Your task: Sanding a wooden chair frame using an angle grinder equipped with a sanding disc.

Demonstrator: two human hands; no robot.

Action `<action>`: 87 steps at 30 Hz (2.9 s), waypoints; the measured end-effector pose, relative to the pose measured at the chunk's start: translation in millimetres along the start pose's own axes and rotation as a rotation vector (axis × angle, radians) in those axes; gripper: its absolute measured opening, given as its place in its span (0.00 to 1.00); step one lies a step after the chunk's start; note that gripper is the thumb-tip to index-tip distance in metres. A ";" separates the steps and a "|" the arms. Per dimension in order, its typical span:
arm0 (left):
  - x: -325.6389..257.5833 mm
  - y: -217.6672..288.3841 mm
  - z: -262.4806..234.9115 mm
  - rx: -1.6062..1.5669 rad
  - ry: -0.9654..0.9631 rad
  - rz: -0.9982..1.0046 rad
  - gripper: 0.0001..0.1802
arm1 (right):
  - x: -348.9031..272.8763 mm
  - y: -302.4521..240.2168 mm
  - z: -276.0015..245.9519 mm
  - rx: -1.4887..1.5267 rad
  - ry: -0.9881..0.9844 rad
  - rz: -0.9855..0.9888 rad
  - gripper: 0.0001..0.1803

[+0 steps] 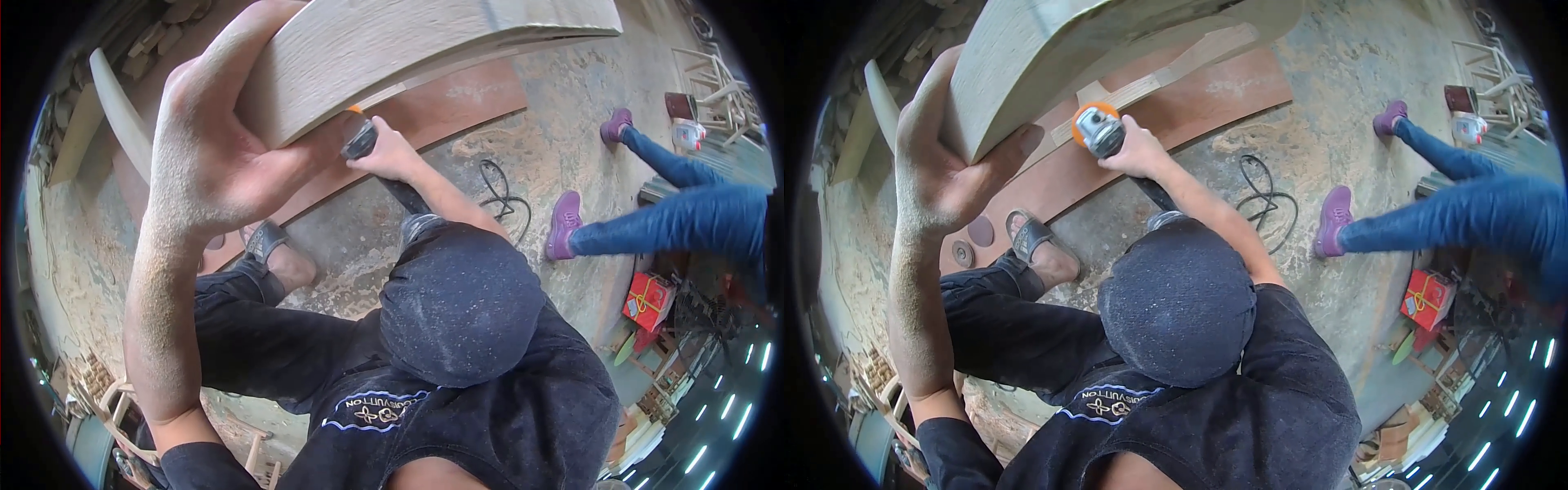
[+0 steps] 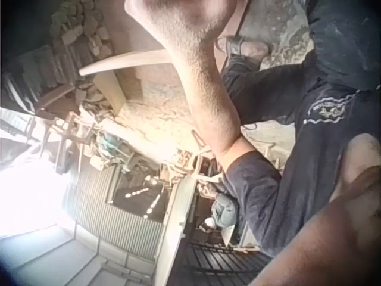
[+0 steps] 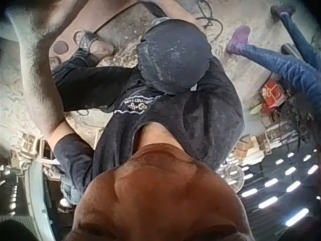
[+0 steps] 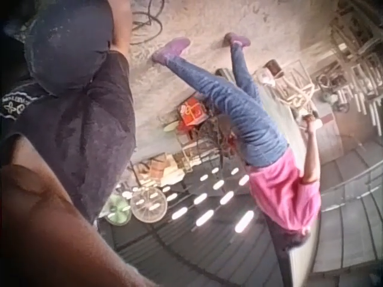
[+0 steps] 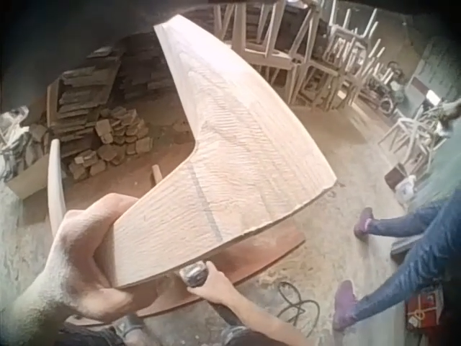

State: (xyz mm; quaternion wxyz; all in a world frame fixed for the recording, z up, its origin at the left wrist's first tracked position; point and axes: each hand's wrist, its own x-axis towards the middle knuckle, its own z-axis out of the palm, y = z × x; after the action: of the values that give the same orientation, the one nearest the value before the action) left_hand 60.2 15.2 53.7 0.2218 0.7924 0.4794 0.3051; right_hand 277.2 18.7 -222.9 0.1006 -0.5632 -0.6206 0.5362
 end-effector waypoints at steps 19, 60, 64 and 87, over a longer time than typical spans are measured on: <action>-0.9 -1.2 1.1 0.003 0.049 0.077 0.39 | -1.3 9.3 -25.2 0.047 0.136 0.043 0.43; -3.7 2.8 -2.8 -0.028 0.058 0.013 0.34 | 3.5 -14.3 6.2 0.011 0.015 0.030 0.44; 5.8 7.6 0.3 -0.053 0.072 0.040 0.32 | 1.5 1.8 -21.0 0.041 0.151 0.034 0.43; -52.6 -18.2 -41.1 -0.210 0.015 -0.045 0.28 | -240.6 72.7 -116.5 -0.012 0.729 0.195 0.40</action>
State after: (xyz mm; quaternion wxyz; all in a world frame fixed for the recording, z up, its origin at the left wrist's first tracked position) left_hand 1.5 -21.5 57.1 0.3069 0.7516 0.4641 0.3544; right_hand 488.1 -126.4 -117.0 0.2601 -0.7742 -0.4905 0.3039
